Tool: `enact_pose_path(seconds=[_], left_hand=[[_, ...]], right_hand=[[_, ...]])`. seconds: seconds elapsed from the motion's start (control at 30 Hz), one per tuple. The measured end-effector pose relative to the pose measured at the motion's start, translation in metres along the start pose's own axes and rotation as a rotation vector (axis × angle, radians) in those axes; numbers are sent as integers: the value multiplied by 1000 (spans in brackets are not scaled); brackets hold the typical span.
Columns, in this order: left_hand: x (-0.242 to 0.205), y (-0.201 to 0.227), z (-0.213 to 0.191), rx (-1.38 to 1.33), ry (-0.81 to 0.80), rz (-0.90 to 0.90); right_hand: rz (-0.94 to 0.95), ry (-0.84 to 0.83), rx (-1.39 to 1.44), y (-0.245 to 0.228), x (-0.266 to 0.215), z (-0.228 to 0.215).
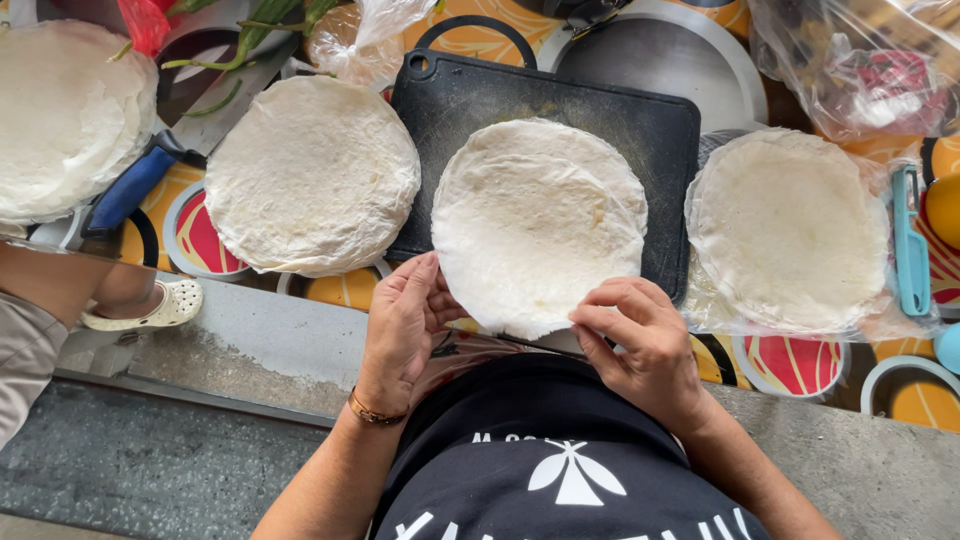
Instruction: The person peels thin layers of white dough from a stack on a black board and arranges them by hand.
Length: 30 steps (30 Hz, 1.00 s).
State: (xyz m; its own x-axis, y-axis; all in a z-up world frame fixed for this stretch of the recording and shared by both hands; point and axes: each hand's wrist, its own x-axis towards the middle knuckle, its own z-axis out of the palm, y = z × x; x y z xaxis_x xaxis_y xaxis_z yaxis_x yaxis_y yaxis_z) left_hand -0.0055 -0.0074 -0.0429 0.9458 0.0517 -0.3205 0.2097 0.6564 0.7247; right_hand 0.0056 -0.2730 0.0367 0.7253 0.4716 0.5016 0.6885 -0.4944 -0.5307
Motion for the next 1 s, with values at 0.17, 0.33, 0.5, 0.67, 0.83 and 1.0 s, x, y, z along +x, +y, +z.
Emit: enact_pose_path(seconds=[0.17, 0.33, 0.5, 0.67, 0.83, 1.0], left_hand=[[4, 2, -8, 78, 69, -40], [5, 6, -4, 116, 63, -60], [3, 8, 1, 171, 44, -46], [3, 2, 2, 281, 9, 45], [7, -7, 0, 440, -13, 226], [11, 2, 8, 497, 34, 222]], right_hand=[[9, -10, -3, 2, -11, -3], [26, -23, -5, 5, -19, -2], [26, -28, 4, 8, -23, 0], [20, -44, 16, 10, -24, 2], [16, -47, 14, 8, -23, 3], [22, -54, 18, 7, -26, 0]])
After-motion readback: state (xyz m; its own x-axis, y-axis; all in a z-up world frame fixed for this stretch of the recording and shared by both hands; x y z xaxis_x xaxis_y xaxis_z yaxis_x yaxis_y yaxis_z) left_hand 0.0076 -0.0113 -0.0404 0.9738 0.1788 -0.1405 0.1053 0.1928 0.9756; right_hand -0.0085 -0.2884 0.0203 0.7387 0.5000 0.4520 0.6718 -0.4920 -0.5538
